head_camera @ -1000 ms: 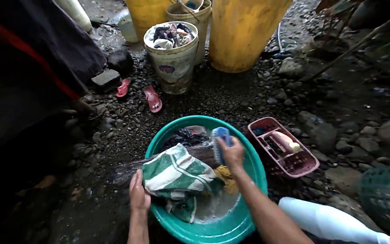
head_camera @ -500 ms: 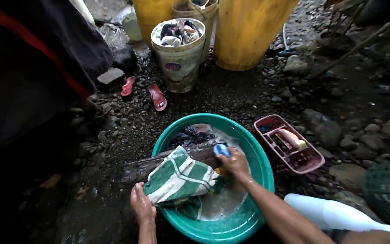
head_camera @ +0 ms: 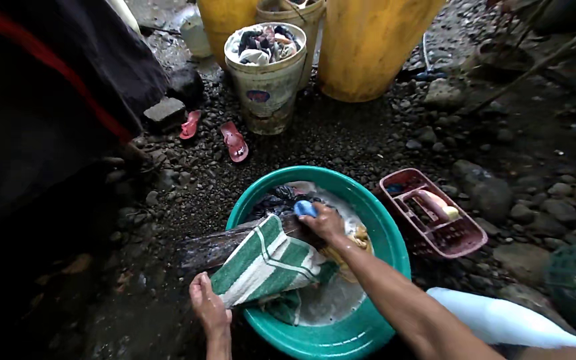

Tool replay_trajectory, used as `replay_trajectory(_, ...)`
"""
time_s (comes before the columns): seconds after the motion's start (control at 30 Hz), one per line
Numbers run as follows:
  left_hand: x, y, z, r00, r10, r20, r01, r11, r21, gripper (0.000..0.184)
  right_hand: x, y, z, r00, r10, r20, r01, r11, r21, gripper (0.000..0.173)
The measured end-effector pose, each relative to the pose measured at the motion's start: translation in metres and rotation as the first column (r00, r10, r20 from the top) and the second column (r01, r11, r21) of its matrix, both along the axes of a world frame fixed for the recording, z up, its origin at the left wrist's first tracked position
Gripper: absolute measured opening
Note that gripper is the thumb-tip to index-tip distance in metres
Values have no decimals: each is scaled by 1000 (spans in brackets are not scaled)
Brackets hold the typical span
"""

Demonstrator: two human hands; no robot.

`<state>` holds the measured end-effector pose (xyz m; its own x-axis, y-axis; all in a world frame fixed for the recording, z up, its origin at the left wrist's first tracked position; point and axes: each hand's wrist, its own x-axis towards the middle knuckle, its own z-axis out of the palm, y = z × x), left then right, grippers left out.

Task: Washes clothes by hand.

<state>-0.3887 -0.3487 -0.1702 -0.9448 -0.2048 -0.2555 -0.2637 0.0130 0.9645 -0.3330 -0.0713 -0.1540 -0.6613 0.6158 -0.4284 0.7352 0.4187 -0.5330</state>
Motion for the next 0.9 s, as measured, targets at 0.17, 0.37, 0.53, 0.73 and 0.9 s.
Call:
replay_trajectory(0.17, 4, -3, -3, 1000, 3, -28, -3, 1000, 5, 34, -66, -148, 33, 736, 551, -392, -644, 748, -158, 52)
replay_trajectory(0.37, 2, -5, -1, 1000, -13, 1, 13, 1000, -4, 28, -32, -16, -18, 962, 264, -74, -266, 964, -24, 59)
replay_trajectory(0.53, 1, -1, -4, 1000, -27, -7, 26, 999, -39, 30, -32, -34, 23, 958, 264, -116, -273, 959, -72, 57)
replay_trajectory(0.73, 2, -8, -7, 998, -32, -60, 31, 999, -17, 32, -72, -121, 17, 739, 605, -297, -661, 735, -147, 55)
replay_trajectory(0.9, -8, -9, 53, 837, -491, 242, 510, 535, -674, 33, -17, 27, -8, 977, 161, 138, -167, 986, 29, 61)
